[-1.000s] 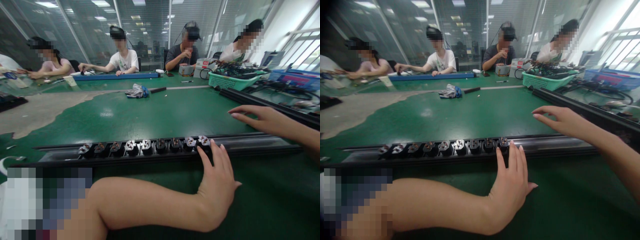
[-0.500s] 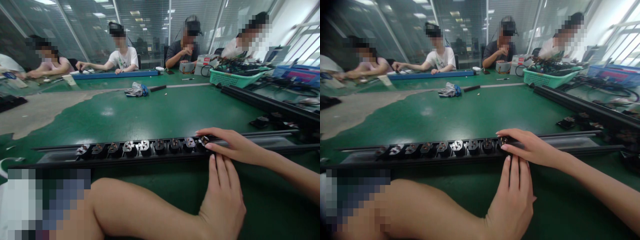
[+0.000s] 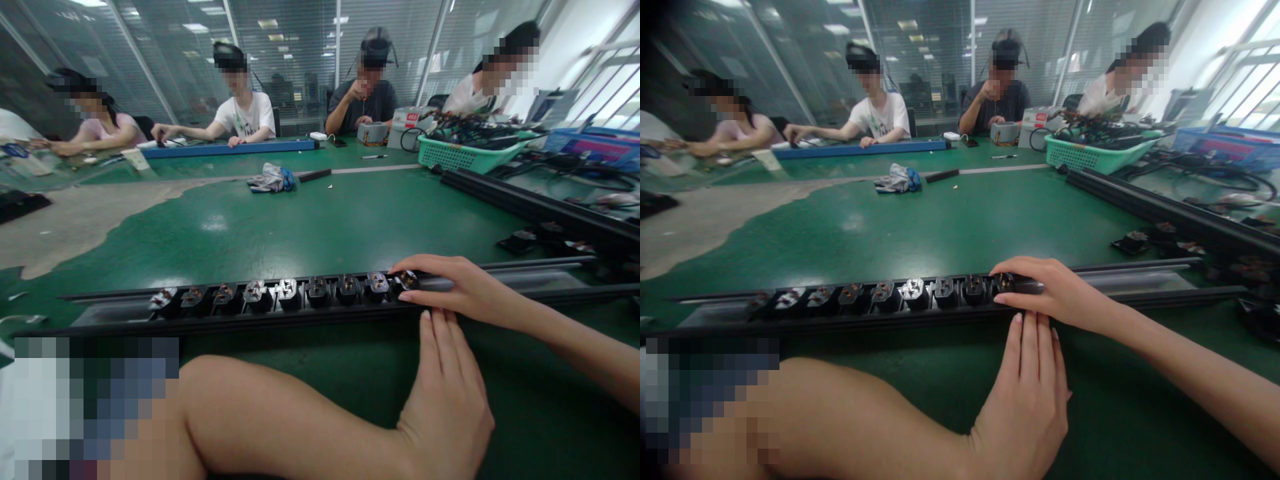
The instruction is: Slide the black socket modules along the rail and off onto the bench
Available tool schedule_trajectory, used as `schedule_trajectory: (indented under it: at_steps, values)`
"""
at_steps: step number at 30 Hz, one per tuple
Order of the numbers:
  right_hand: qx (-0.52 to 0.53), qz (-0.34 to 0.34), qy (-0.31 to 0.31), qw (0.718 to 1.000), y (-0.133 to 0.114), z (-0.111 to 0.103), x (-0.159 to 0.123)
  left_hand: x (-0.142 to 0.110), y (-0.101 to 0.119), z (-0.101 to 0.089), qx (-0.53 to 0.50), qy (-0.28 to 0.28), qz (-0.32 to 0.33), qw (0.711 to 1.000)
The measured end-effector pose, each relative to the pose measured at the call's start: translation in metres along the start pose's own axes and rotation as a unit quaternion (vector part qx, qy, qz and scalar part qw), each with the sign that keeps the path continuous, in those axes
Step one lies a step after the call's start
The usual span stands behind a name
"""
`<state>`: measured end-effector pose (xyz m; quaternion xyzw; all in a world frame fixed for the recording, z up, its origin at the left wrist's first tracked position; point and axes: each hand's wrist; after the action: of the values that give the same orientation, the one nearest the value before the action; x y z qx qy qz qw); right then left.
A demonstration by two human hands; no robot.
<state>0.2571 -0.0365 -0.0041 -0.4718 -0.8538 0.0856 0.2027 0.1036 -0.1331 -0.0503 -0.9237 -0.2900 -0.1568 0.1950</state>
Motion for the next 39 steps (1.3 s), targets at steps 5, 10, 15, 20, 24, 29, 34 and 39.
schedule_trajectory:
  at_steps: [5,10,15,20,24,29,34,39]
  values:
    - [-0.004,-0.002,0.003,1.000,-0.0005,-0.0010,0.0001,-0.0001,-0.0005,0.0003,-0.003,-0.007,0.000,1.000]
    - [-0.005,-0.004,0.007,1.000,0.0033,0.0000,-0.0007,0.0001,-0.0018,-0.0008,-0.005,-0.007,0.001,1.000]
    - [0.000,-0.004,-0.005,1.000,0.0081,0.0003,-0.0029,0.0006,-0.0016,-0.0013,0.001,-0.009,-0.002,1.000]
    - [0.014,0.000,-0.014,1.000,0.0077,-0.0010,-0.0048,0.0011,-0.0021,-0.0012,-0.002,-0.012,0.004,1.000]
    - [0.020,0.005,-0.019,1.000,0.0042,-0.0020,-0.0050,0.0010,-0.0039,-0.0030,-0.004,-0.017,0.007,1.000]
    - [0.020,0.005,-0.024,1.000,0.0028,-0.0005,-0.0064,0.0000,-0.0043,-0.0041,-0.009,-0.012,0.003,1.000]
    - [0.006,0.000,-0.020,1.000,0.0034,0.0007,-0.0072,-0.0010,-0.0050,-0.0049,-0.007,-0.015,0.012,1.000]
    - [-0.008,-0.010,-0.023,1.000,0.0039,0.0002,-0.0062,-0.0013,-0.0070,-0.0087,0.007,-0.031,0.018,0.999]
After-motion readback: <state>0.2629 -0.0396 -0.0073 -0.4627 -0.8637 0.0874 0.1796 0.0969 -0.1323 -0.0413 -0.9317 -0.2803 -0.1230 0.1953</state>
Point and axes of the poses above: each hand's wrist, its own x-axis towards the middle knuckle, its own z-axis out of the palm, y = z × x, and after that the axes turned 10 degrees about -x, right-handed
